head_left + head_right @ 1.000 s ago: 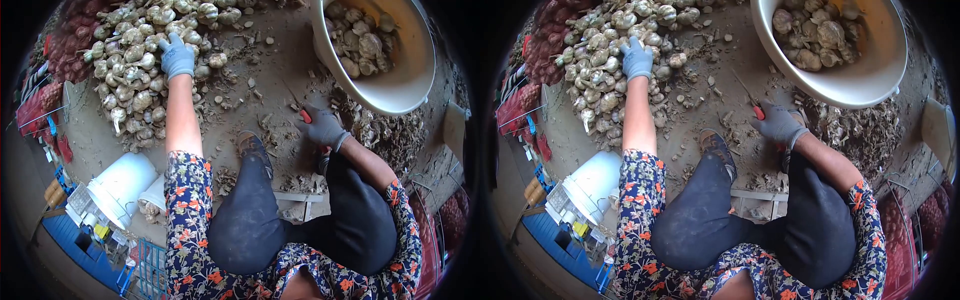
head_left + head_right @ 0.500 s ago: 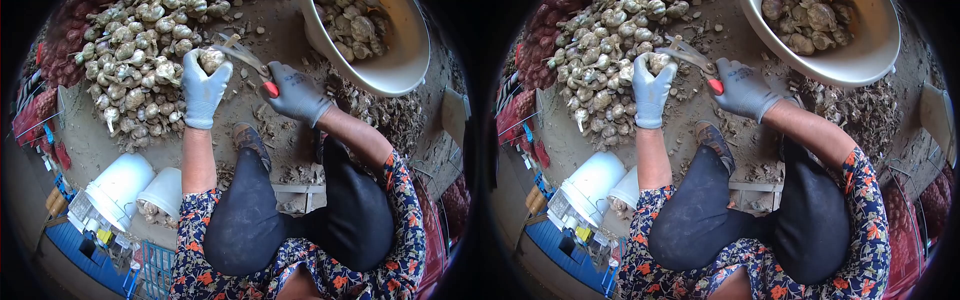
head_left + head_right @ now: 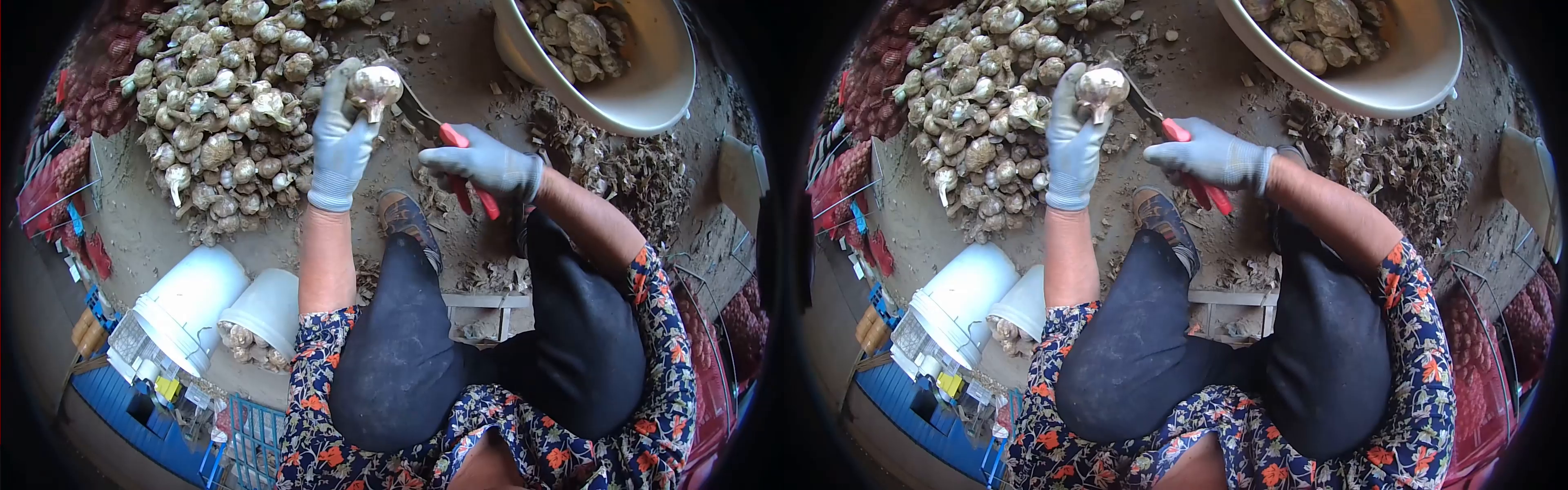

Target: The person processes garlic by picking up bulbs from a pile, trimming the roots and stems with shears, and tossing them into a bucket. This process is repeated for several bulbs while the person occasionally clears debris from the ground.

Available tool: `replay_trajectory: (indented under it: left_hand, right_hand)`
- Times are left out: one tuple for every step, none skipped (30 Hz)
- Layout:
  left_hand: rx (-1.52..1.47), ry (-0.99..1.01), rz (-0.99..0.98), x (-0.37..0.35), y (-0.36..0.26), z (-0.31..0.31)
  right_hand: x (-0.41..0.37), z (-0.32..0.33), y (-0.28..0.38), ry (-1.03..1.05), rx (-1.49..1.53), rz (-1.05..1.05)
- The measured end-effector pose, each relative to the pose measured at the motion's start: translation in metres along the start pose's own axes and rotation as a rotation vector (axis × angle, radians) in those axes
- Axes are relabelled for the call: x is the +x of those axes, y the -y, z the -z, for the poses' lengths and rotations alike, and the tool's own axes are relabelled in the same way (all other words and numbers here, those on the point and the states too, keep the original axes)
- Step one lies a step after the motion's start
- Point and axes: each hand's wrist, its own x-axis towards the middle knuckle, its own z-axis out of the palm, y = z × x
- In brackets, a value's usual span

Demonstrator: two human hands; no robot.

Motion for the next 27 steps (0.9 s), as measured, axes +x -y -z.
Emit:
replay_trajectory:
  left_hand:
    - [0.468, -0.006, -0.169, 0.002, 0.003, 0.001]
    - [0.468, -0.005, -0.169, 0.002, -0.002, 0.002]
    - [0.512, 0.062, 0.003, 0.001, -0.011, 0.005]
    - [0.551, 0.129, 0.176, -0.002, -0.019, 0.005]
    - [0.49, 0.15, 0.143, -0.006, -0.022, 0.003]
    - [0.488, 0.151, 0.144, -0.007, -0.021, 0.004]
    - [0.308, 0.168, 0.15, -0.009, -0.019, 0.005]
    - [0.13, 0.185, 0.152, -0.007, -0.021, 0.005]
    - [0.012, 0.131, 0.239, -0.003, -0.027, 0.005]
    - [0.015, 0.128, 0.238, -0.001, -0.026, 0.005]
    - [0.041, 0.075, 0.188, 0.001, -0.024, 0.003]
    - [0.066, 0.021, 0.137, 0.002, -0.023, 0.001]
    - [-0.021, 0.011, 0.173, 0.003, -0.024, 0.002]
    - [-0.02, 0.007, 0.175, 0.002, -0.02, 0.005]
    - [-0.109, 0.012, 0.114, 0.001, -0.015, 0.008]
    - [-0.197, 0.019, 0.053, 0.001, -0.01, 0.011]
    - [-0.207, 0.007, 0.021, -0.001, -0.013, 0.008]
    - [-0.208, 0.007, 0.019, 0.0, -0.015, 0.008]
    - [-0.108, 0.031, 0.017, 0.0, -0.017, 0.009]
    - [-0.008, 0.059, 0.014, 0.0, -0.018, 0.009]
    - [0.008, 0.101, 0.04, 0.0, -0.019, 0.01]
    - [0.011, 0.108, 0.042, -0.001, -0.019, 0.009]
    - [0.079, 0.116, 0.067, -0.002, -0.021, 0.007]
    - [0.146, 0.12, 0.09, -0.002, -0.023, 0.005]
    - [0.182, 0.112, 0.082, -0.003, -0.024, 0.001]
    - [0.181, 0.114, 0.082, -0.004, -0.021, -0.001]
    - [0.262, 0.102, 0.043, -0.005, -0.016, -0.002]
  right_hand:
    - [0.003, -0.003, -0.002, -0.065, -0.037, 0.014]
    - [0.004, -0.004, -0.003, -0.127, -0.075, 0.025]
    - [0.004, -0.003, -0.002, -0.164, -0.143, -0.008]
    - [0.002, -0.003, -0.002, -0.161, -0.143, -0.012]
    - [-0.001, -0.004, 0.0, -0.235, -0.298, 0.023]
    - [-0.004, -0.004, 0.002, -0.309, -0.453, 0.059]
    - [-0.007, -0.004, 0.005, -0.31, -0.452, 0.057]
    - [-0.009, -0.004, 0.01, -0.325, -0.559, 0.075]
    - [-0.009, -0.004, 0.014, -0.339, -0.667, 0.097]
    - [-0.008, -0.003, 0.015, -0.336, -0.666, 0.1]
    - [-0.009, -0.002, 0.015, -0.308, -0.703, 0.12]
    - [-0.009, 0.0, 0.014, -0.279, -0.741, 0.14]
    - [-0.01, 0.002, 0.012, -0.274, -0.741, 0.14]
    - [-0.013, 0.005, 0.007, -0.329, -0.802, 0.236]
    - [-0.015, 0.007, 0.003, -0.386, -0.862, 0.333]
    - [-0.019, 0.008, -0.002, -0.385, -0.862, 0.332]
    - [-0.022, 0.009, -0.005, -0.516, -1.049, 0.305]
    - [-0.026, 0.009, -0.008, -0.65, -1.234, 0.273]
    - [-0.029, 0.01, -0.008, -0.659, -1.289, 0.273]
    - [-0.031, 0.01, -0.006, -0.662, -1.287, 0.27]
    - [-0.03, 0.009, -0.003, -0.667, -1.32, 0.254]
    - [-0.029, 0.007, 0.0, -0.67, -1.349, 0.238]
    - [-0.029, 0.005, 0.002, -0.674, -1.343, 0.236]
    - [-0.029, 0.003, 0.005, -0.667, -1.377, 0.225]
    - [-0.028, 0.002, 0.007, -0.66, -1.414, 0.213]
    - [-0.027, 0.001, 0.007, -0.661, -1.414, 0.211]
    - [-0.025, -0.001, 0.005, -0.656, -1.423, 0.188]
